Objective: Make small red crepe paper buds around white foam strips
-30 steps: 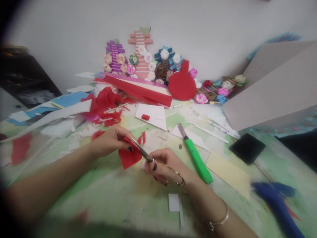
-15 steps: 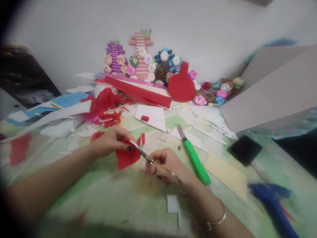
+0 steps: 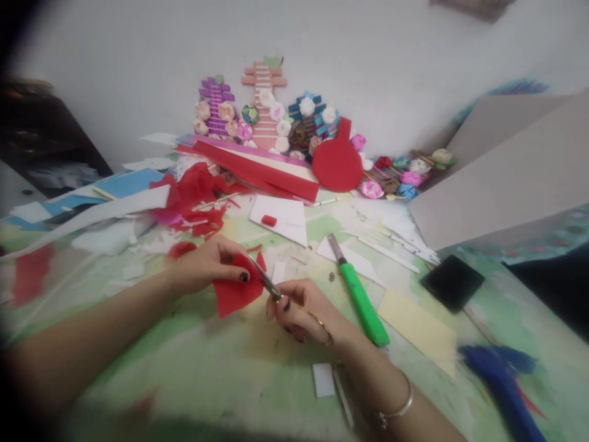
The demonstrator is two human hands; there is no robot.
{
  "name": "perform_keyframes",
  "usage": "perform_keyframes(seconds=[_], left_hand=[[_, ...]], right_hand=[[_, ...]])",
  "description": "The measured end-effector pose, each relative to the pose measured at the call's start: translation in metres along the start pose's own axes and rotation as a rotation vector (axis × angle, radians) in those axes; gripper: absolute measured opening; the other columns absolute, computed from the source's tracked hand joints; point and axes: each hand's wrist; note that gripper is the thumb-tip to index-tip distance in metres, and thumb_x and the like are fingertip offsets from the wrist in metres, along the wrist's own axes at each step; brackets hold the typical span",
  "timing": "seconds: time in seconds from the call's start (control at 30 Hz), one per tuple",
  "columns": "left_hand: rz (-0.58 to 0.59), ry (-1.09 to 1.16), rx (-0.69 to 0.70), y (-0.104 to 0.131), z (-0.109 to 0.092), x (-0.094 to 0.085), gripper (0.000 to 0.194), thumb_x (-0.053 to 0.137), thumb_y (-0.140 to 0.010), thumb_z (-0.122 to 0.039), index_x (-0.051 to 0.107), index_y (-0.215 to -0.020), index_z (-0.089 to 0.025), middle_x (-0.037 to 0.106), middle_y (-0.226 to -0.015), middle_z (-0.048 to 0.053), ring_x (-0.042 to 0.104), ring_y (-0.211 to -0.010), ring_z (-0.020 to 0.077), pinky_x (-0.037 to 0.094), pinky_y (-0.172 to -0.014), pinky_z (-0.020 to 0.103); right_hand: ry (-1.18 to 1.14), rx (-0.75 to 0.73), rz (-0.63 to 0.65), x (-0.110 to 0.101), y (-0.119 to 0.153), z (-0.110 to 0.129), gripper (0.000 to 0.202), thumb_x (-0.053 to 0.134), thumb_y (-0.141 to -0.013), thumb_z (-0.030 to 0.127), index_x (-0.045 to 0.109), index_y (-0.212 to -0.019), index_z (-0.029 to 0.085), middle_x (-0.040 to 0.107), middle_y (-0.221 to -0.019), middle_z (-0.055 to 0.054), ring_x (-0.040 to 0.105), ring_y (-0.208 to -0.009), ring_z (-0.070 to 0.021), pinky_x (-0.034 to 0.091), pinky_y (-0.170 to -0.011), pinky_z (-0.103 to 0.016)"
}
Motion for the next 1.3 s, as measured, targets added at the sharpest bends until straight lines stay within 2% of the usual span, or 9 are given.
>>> perform_keyframes(seconds=[0.37, 0.73, 0.9, 1.3], left_hand=[[0.071, -0.186, 0.069, -0.002, 0.01, -0.005, 0.014, 0.077, -0.065, -0.021, 0.076, -0.075, -0.012, 0.075, -0.075, 0.008, 0.068, -0.067, 0.017, 0.054, -0.061, 0.024], [0.09, -0.075, 0.019, 0.0, 0.01, 0.004, 0.012, 0.076, -0.066, -0.019, 0.076, -0.077, -0.014, 0.076, -0.074, 0.005, 0.068, -0.064, 0.0146, 0.054, -0.061, 0.022], [0.099, -0.029, 0.012, 0.001, 0.009, 0.005, 0.011, 0.076, -0.066, -0.016, 0.077, -0.077, -0.014, 0.075, -0.072, 0.003, 0.067, -0.063, 0.0144, 0.055, -0.063, 0.024], [0.073, -0.077, -0.065, 0.001, 0.007, 0.003, 0.014, 0.079, -0.062, -0.022, 0.076, -0.071, -0.013, 0.07, -0.063, 0.002, 0.058, -0.053, 0.0105, 0.045, -0.049, 0.018]], right_hand=[[-0.075, -0.081, 0.103, 0.004, -0.001, -0.003, 0.06, 0.054, -0.075, 0.073, 0.059, -0.086, 0.013, 0.047, -0.057, 0.003, 0.038, -0.046, -0.007, 0.028, -0.045, -0.022], [-0.097, -0.028, 0.011, 0.006, -0.003, -0.007, 0.056, 0.064, -0.069, 0.068, 0.06, -0.08, 0.013, 0.05, -0.058, 0.004, 0.034, -0.039, -0.0036, 0.027, -0.036, -0.018], [-0.086, -0.035, 0.004, 0.007, -0.003, -0.005, 0.059, 0.06, -0.069, 0.072, 0.057, -0.073, 0.013, 0.041, -0.046, 0.008, 0.027, -0.033, -0.0025, 0.022, -0.031, -0.016], [-0.147, 0.092, -0.049, 0.007, -0.001, -0.005, 0.053, 0.069, -0.063, 0.065, 0.056, -0.068, 0.014, 0.036, -0.039, 0.01, 0.026, -0.028, -0.0019, 0.019, -0.025, -0.014]])
Point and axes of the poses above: each hand's wrist, its own y-axis away from the middle knuckle, its own x-axis out of the palm, z = x × y
